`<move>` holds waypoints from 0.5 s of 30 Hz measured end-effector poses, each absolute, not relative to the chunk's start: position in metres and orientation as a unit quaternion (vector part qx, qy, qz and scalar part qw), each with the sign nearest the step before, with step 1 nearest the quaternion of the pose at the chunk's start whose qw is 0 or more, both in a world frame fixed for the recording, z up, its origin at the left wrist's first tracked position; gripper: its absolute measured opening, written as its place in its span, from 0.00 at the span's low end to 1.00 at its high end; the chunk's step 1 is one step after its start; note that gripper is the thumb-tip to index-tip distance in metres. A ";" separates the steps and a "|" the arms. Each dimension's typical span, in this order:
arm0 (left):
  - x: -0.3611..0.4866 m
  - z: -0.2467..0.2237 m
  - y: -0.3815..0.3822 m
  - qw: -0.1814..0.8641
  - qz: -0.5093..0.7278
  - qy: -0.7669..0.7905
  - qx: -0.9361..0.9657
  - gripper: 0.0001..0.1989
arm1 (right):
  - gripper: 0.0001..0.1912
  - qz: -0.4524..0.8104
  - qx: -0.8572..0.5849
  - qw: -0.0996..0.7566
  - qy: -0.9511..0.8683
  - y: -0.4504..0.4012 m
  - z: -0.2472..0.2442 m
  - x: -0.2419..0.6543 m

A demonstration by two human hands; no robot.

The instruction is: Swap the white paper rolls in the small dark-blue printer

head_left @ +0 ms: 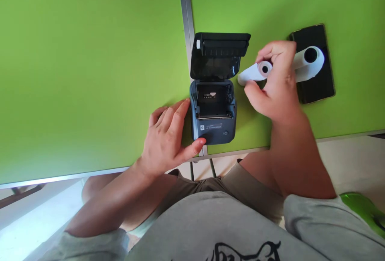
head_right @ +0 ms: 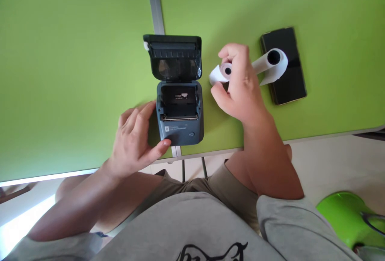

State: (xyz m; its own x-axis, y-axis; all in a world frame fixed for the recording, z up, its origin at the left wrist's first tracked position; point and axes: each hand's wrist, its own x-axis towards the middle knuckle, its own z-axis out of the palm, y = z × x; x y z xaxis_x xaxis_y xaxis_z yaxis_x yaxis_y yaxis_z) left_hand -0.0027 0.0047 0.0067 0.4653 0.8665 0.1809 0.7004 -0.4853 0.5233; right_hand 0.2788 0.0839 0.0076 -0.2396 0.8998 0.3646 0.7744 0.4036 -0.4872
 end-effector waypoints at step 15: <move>-0.003 0.007 0.005 0.200 0.212 0.471 0.832 0.38 | 0.26 0.162 -0.611 0.318 -0.707 0.080 0.016 0.291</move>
State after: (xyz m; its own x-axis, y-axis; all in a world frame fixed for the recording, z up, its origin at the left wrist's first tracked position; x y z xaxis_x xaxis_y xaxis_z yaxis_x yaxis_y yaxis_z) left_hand -0.0032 0.0048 0.0070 0.4661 0.8693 0.1645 0.6992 -0.4759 0.5335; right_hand 0.2913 0.0800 0.0165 -0.0523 0.9666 0.2507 0.7602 0.2014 -0.6177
